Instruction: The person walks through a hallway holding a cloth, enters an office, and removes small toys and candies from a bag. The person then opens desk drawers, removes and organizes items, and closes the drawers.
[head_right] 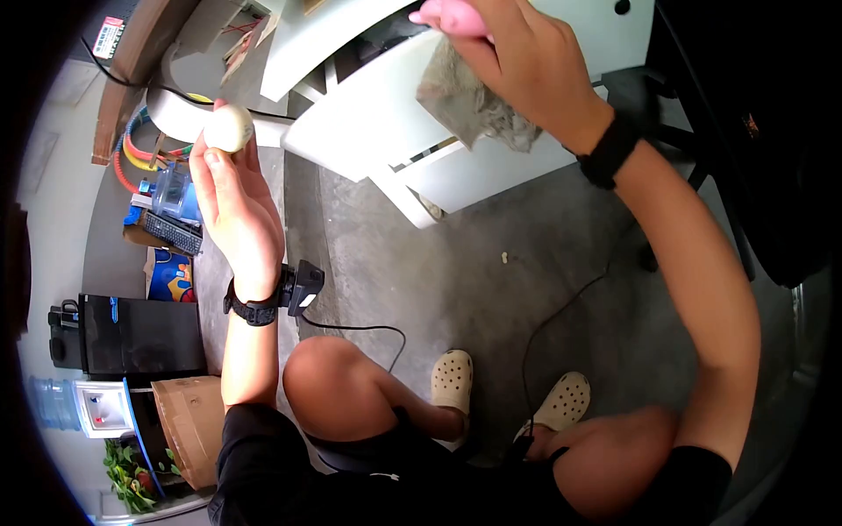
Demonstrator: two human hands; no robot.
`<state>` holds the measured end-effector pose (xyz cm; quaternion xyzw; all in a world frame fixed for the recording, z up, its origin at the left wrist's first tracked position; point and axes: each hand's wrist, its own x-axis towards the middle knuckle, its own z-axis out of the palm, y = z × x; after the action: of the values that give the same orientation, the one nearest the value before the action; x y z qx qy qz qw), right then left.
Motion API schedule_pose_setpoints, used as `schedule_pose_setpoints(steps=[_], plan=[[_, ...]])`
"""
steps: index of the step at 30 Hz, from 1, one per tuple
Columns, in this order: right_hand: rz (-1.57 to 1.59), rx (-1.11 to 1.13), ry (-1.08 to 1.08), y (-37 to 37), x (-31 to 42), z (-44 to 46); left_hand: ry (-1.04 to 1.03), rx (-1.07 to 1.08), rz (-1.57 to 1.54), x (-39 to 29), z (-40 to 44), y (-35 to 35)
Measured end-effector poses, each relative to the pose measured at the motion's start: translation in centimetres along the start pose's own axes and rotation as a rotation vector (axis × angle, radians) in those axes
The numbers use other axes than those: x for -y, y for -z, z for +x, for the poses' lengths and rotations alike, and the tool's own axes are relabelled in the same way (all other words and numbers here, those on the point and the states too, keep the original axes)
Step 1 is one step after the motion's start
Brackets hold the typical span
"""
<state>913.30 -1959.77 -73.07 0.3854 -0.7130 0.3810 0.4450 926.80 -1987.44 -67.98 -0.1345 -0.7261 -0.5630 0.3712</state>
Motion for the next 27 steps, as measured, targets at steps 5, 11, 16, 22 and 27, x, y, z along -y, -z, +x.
schedule_pose_setpoints(steps=[5,11,16,22,27], plan=[[0.083,-0.033,-0.063,-1.9,-2.3,0.8,-0.038,-0.066,0.052,0.3,-0.5,-0.8],[0.280,-0.061,-0.216,-2.2,-2.5,1.5,-0.180,-0.060,0.057,0.0,-2.2,-2.0],[0.081,0.137,-0.185,-0.2,-2.9,-6.4,0.084,0.275,0.079,1.4,-5.0,-0.9],[0.071,0.493,-0.662,1.5,-6.0,-13.9,0.739,0.846,0.351,5.8,-7.1,-4.6],[0.035,0.656,-0.500,0.3,-9.8,-15.4,0.870,0.781,0.439,10.4,-7.0,-5.7]])
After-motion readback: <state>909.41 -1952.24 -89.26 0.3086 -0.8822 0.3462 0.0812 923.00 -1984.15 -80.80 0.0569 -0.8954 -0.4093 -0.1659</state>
